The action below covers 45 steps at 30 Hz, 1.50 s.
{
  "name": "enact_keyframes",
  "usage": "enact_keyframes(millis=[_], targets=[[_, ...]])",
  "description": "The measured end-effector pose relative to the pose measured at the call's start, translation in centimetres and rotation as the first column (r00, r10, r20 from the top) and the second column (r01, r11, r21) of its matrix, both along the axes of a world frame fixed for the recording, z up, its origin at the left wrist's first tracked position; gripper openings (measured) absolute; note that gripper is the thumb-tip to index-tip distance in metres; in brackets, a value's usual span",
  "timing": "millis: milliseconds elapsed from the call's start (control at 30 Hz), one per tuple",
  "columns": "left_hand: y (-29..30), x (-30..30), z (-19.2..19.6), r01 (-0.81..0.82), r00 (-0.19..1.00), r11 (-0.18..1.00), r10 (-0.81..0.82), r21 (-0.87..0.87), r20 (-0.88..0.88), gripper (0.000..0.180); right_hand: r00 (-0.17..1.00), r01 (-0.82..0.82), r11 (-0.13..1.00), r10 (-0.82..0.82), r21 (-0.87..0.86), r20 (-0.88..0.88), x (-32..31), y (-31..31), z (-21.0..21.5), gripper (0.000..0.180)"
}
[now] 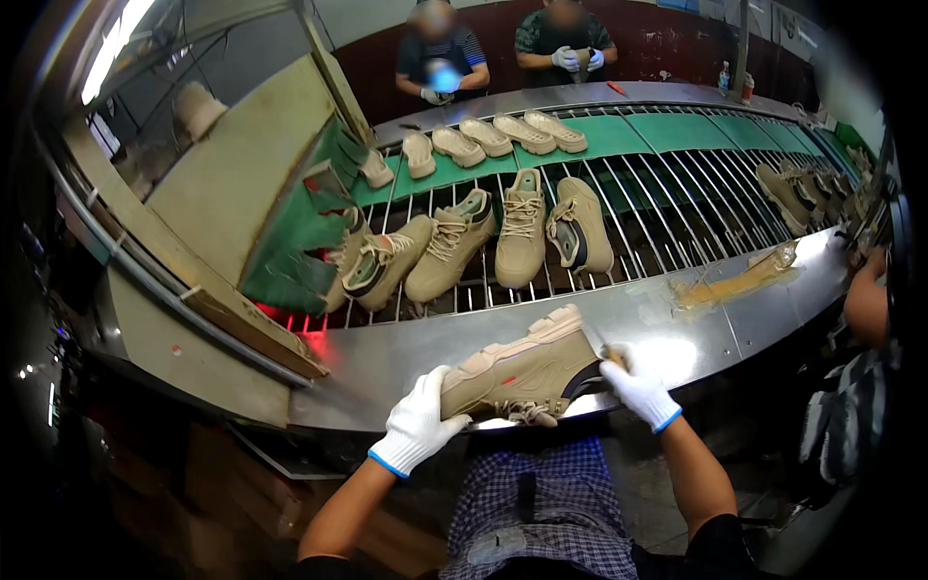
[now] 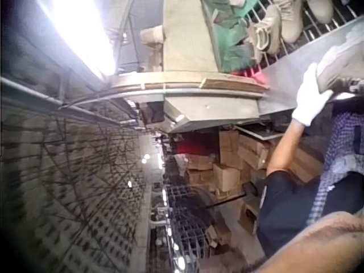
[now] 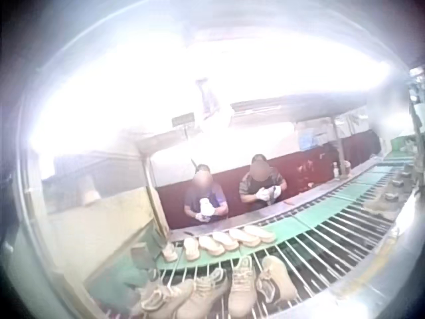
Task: The person wipes the exterior of shoes with a cloth, picks up shoe soles, and places them on a conveyor belt alongside assembled boots.
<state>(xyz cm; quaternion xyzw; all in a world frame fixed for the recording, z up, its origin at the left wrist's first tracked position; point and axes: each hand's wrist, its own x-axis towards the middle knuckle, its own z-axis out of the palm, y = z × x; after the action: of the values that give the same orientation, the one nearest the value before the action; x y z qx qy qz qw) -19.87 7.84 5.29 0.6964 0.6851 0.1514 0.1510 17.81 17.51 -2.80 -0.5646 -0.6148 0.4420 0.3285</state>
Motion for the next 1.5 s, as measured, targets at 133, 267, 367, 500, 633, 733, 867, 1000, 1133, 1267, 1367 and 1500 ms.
enact_keyframes(millis=[133, 267, 367, 500, 633, 733, 867, 1000, 1133, 1267, 1367, 1500], targets=[[2.2, 1.5, 1.8, 0.174, 0.977, 0.981, -0.183, 0.090, 0.108, 0.091, 0.952, -0.126, 0.992, 0.116, 0.018, 0.284, -0.8, -1.5, 6.2, 0.051], [6.7, 2.6, 4.3, 0.318, 0.948, 0.934, -0.310, -0.161, 0.072, 0.091, 0.768, -0.367, 0.930, 0.293, 0.017, 0.570, -3.5, -1.2, 13.5, 0.048], [9.4, 2.8, 3.4, 0.406, 0.914, 0.884, -0.394, -0.232, 0.099, 0.089, 0.652, -0.473, 0.879, 0.303, 0.060, 0.695, -5.4, -0.8, 14.3, 0.042], [10.1, 2.8, 3.6, 0.426, 0.903, 0.864, -0.389, -0.270, 0.180, 0.089, 0.581, -0.501, 0.858, 0.237, 0.113, 0.779, -8.8, -1.8, 14.9, 0.037], [9.3, 2.3, 3.5, 0.355, 0.932, 0.902, -0.320, -0.245, 0.172, 0.087, 0.642, -0.503, 0.858, 0.292, 0.102, 0.709, -12.0, -3.7, 15.0, 0.039], [8.7, 2.2, 3.6, 0.358, 0.927, 0.911, -0.320, -0.207, 0.194, 0.086, 0.627, -0.447, 0.887, 0.403, -0.116, 0.667, -11.9, -3.4, 15.5, 0.044], [8.9, 2.3, 3.0, 0.357, 0.930, 0.917, -0.331, -0.176, 0.161, 0.085, 0.596, -0.406, 0.912, 0.309, -0.054, 0.741, -8.1, -0.7, 14.3, 0.040], [8.7, 2.2, 2.6, 0.288, 0.955, 0.943, -0.268, -0.170, 0.128, 0.081, 0.587, -0.553, 0.831, 0.443, -0.064, 0.678, -11.7, -1.5, 16.0, 0.039], [7.9, 2.2, 2.1, 0.287, 0.954, 0.949, -0.270, -0.134, 0.133, 0.076, 0.628, -0.550, 0.834, 0.390, 0.030, 0.673, -13.7, -3.9, 14.9, 0.032], [8.0, 1.8, 1.3, 0.302, 0.952, 0.952, -0.299, -0.046, 0.068, 0.082, 0.700, -0.514, 0.842, 0.302, 0.163, 0.647, -11.9, -1.4, 12.8, 0.036], [7.7, 1.7, 1.1, 0.281, 0.959, 0.957, -0.279, -0.067, 0.040, 0.085, 0.640, -0.484, 0.857, 0.207, 0.179, 0.740, -11.7, -1.4, 12.9, 0.036], [8.4, 2.5, 2.3, 0.219, 0.976, 0.966, -0.215, -0.136, 0.048, 0.083, 0.650, -0.516, 0.841, 0.263, 0.160, 0.713, -13.6, -3.8, 13.5, 0.036]])
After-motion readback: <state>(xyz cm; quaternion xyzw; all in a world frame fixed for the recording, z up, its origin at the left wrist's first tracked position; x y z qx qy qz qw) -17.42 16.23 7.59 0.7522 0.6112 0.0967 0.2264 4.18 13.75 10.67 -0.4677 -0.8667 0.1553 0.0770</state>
